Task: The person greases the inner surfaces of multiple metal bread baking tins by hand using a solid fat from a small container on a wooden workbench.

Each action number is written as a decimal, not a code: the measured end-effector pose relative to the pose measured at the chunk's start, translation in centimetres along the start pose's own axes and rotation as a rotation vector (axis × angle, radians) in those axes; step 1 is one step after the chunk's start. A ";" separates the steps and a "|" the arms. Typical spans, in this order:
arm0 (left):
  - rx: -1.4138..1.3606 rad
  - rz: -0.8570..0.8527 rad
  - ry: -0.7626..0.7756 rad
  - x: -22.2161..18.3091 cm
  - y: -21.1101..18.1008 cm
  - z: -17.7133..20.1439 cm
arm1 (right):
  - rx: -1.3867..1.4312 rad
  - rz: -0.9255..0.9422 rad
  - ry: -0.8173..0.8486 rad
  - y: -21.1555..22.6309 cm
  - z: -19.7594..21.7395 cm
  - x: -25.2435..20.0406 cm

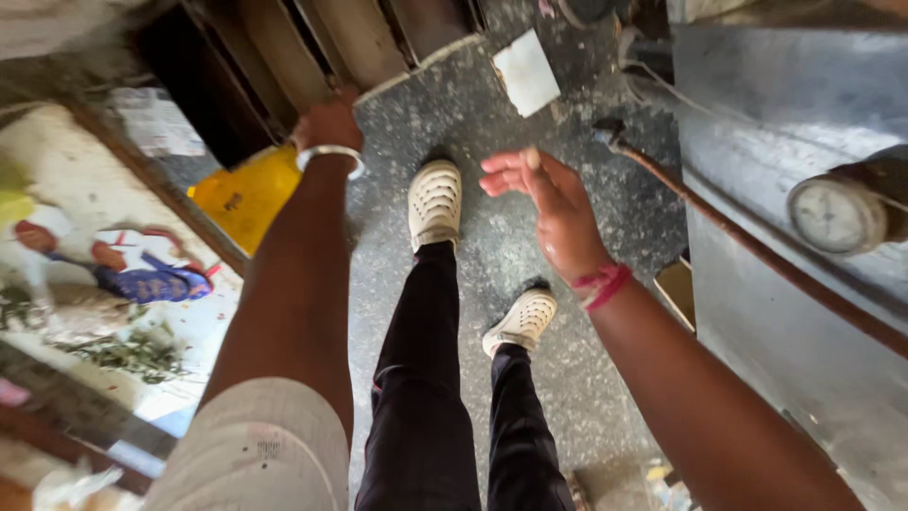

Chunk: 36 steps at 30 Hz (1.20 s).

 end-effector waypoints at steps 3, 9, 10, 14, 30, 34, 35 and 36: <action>0.013 -0.006 0.067 -3.2 -1.4 2.1 | -0.011 -0.016 -0.036 2.2 0.3 -2.5; -0.083 0.051 0.133 -9.8 -3.5 5.2 | 0.020 0.005 -0.111 7.9 1.6 -8.9; -0.051 0.060 0.166 -10.7 -3.9 5.6 | 0.007 -0.011 -0.124 8.8 1.8 -10.2; -0.134 -0.109 0.194 -17.0 -6.6 7.8 | -0.004 0.003 -0.162 13.6 3.0 -16.1; -0.353 -0.147 -0.213 -52.2 -17.7 29.1 | 0.086 0.204 -0.235 24.0 10.8 -41.9; -0.542 -0.243 -0.414 -62.8 -20.3 36.0 | 0.131 0.323 -0.200 27.0 14.0 -50.6; -0.648 -0.314 -0.454 -65.8 -21.0 37.8 | 0.174 0.361 -0.166 27.9 14.7 -52.8; -0.654 -0.268 -0.394 -68.1 -21.2 38.9 | 0.167 0.390 -0.185 28.6 15.6 -55.3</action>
Point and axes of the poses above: each hand's wrist, its own x-axis towards the middle knuckle, its own z-axis out of the back of the hand, y = z × x, the point moved 6 cm from there along x, towards the middle knuckle, and after that the axes turned 5 degrees about -y, right-handed, at the moved point
